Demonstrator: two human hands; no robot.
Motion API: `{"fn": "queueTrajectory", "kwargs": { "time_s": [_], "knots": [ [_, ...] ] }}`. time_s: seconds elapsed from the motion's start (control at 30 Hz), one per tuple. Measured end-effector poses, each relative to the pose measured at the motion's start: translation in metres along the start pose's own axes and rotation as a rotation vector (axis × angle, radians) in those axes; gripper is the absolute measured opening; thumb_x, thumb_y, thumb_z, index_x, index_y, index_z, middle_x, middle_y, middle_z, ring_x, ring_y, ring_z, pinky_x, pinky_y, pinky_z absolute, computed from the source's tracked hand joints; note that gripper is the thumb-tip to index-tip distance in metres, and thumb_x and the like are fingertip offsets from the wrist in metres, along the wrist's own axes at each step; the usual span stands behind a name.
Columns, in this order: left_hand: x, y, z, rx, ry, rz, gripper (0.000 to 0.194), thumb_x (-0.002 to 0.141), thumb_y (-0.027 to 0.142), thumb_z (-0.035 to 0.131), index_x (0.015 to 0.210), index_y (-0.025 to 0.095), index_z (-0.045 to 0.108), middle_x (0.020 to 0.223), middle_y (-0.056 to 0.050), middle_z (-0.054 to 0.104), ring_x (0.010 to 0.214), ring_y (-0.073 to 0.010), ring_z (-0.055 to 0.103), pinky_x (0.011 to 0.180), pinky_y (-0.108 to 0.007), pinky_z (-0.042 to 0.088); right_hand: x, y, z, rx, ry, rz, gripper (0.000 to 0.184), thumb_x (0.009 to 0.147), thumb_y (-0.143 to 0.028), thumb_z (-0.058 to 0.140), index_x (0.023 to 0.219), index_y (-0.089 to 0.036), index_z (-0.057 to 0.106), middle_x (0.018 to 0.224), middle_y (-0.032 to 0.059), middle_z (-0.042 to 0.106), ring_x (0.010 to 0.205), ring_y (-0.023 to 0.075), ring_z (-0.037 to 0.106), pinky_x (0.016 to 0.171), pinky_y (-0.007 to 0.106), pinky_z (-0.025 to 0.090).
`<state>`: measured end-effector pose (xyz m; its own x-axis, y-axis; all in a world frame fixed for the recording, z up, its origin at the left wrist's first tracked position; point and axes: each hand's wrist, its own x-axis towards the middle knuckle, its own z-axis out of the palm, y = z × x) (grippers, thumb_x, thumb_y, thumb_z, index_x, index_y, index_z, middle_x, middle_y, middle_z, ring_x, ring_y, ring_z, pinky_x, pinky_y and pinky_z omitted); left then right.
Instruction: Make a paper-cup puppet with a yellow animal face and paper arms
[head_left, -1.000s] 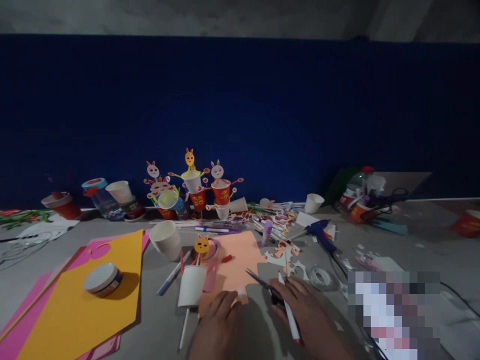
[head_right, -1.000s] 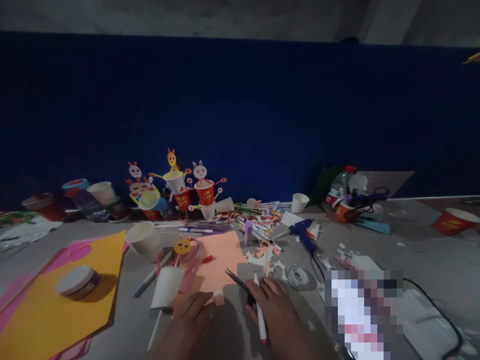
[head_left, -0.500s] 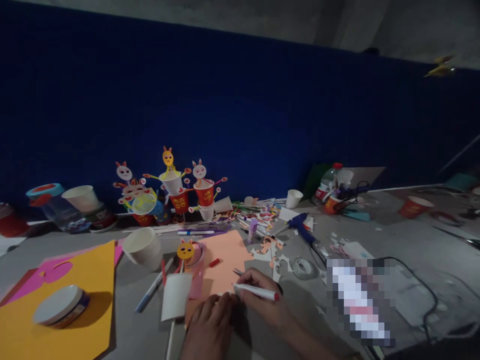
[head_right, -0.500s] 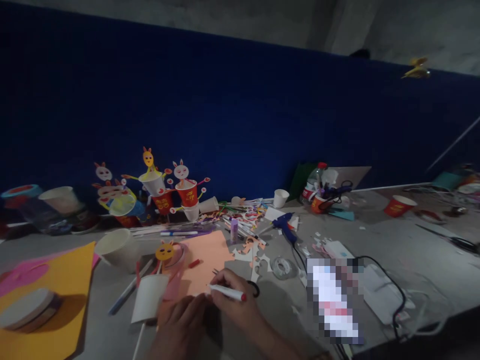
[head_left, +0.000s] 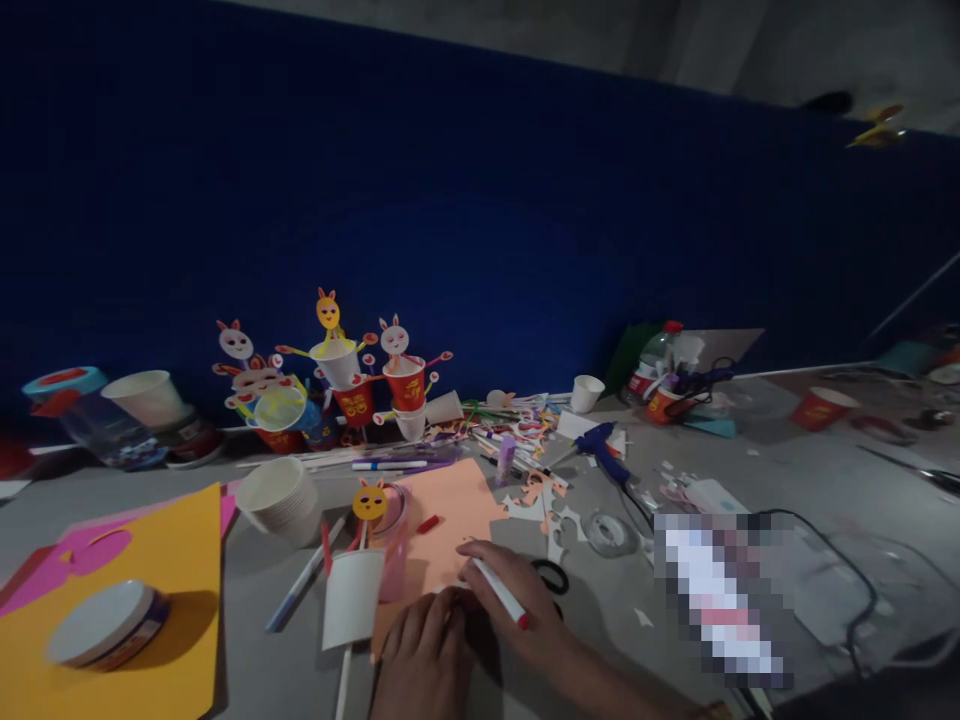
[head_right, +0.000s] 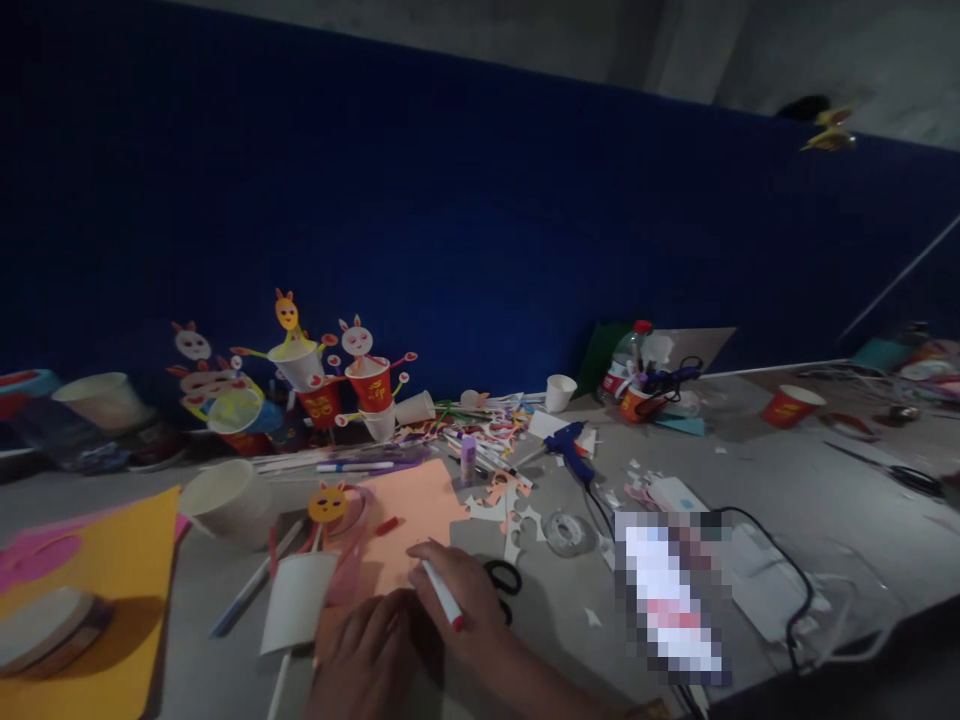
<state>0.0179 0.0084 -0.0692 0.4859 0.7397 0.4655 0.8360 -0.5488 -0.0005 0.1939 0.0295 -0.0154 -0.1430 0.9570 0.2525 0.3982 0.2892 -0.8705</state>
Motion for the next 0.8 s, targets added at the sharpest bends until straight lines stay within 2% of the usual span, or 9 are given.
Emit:
{"fn": "queueTrajectory", "kwargs": {
  "time_s": [0.1,0.23,0.33,0.43,0.5,0.57,0.6,0.7,0.8],
  "knots": [
    [-0.001,0.005,-0.002,-0.052,-0.03,-0.069,0.049,0.072,0.007,0.061,0.118,0.024,0.064,0.118,-0.002,0.074,0.104,-0.0272,0.064,0.09,-0.042,0.049,-0.003,0.006,0.0,-0.135,0.008,-0.073,0.028,0.1,-0.032,0.048,0.116,-0.024,0.069,0.115,0.0084,0.075,0.11,0.028,0.068,0.096,0.037,0.051],
    [0.0,0.006,-0.014,-0.079,-0.099,-0.072,0.059,0.072,0.004,0.058,0.127,0.025,0.058,0.127,-0.005,0.07,0.108,-0.0272,0.065,0.091,-0.043,0.054,-0.006,0.013,0.004,-0.207,-0.005,-0.124,0.028,0.098,-0.03,0.048,0.114,-0.026,0.071,0.107,0.0083,0.078,0.097,0.0292,0.073,0.087,0.038,0.056],
    [0.002,0.002,-0.024,-0.073,-0.154,-0.029,0.059,0.073,0.003,0.056,0.13,0.02,0.056,0.129,-0.011,0.068,0.111,-0.0278,0.066,0.092,-0.044,0.056,-0.006,0.012,0.002,-0.184,0.022,-0.133,0.026,0.098,-0.03,0.05,0.112,-0.026,0.071,0.107,0.0076,0.078,0.101,0.0286,0.071,0.09,0.038,0.055],
    [0.004,-0.002,-0.032,-0.094,-0.221,-0.002,0.057,0.076,0.003,0.058,0.131,0.018,0.057,0.132,-0.012,0.068,0.111,-0.0282,0.066,0.092,-0.044,0.057,-0.004,0.008,-0.004,-0.053,0.05,-0.103,0.022,0.097,-0.031,0.052,0.108,-0.025,0.07,0.106,0.0069,0.075,0.107,0.027,0.067,0.095,0.038,0.05],
    [0.007,-0.001,-0.036,-0.121,-0.278,-0.026,0.055,0.078,0.004,0.061,0.131,0.02,0.058,0.135,-0.008,0.067,0.113,-0.0286,0.066,0.094,-0.046,0.057,0.0,0.006,-0.008,0.069,0.019,-0.003,0.018,0.094,-0.031,0.053,0.102,-0.024,0.068,0.086,0.0038,0.073,0.087,0.0241,0.069,0.079,0.034,0.052],
    [0.01,0.0,-0.038,-0.141,-0.327,-0.066,0.055,0.079,0.006,0.063,0.131,0.024,0.059,0.135,-0.004,0.067,0.115,-0.0288,0.065,0.096,-0.047,0.056,0.005,0.004,-0.011,0.153,-0.017,0.09,0.011,0.09,-0.031,0.055,0.091,-0.023,0.063,0.067,-0.0021,0.062,0.064,0.0194,0.062,0.06,0.029,0.048],
    [0.011,0.001,-0.039,-0.146,-0.341,-0.081,0.055,0.079,0.006,0.064,0.131,0.025,0.06,0.135,-0.003,0.068,0.116,-0.0287,0.065,0.097,-0.048,0.056,0.008,0.004,-0.012,0.173,-0.026,0.111,0.008,0.087,-0.03,0.056,0.085,-0.023,0.059,0.063,-0.0039,0.057,0.058,0.0177,0.057,0.056,0.028,0.044],
    [0.012,0.002,-0.04,-0.146,-0.342,-0.088,0.057,0.078,0.007,0.069,0.132,0.025,0.059,0.132,-0.004,0.069,0.117,-0.0288,0.064,0.098,-0.047,0.055,0.018,0.005,-0.015,0.177,-0.047,0.109,0.011,0.08,-0.027,0.06,0.072,-0.023,0.053,0.064,-0.0039,0.055,0.059,0.0164,0.053,0.055,0.026,0.039],
    [0.01,0.001,-0.041,-0.133,-0.324,-0.069,0.058,0.077,0.008,0.072,0.132,0.024,0.06,0.128,-0.008,0.07,0.115,-0.0295,0.065,0.096,-0.046,0.056,0.023,0.007,-0.015,0.17,-0.091,0.096,0.009,0.075,-0.022,0.059,0.068,-0.023,0.053,0.06,-0.0048,0.053,0.058,0.0155,0.05,0.056,0.026,0.037]
  ]
}}
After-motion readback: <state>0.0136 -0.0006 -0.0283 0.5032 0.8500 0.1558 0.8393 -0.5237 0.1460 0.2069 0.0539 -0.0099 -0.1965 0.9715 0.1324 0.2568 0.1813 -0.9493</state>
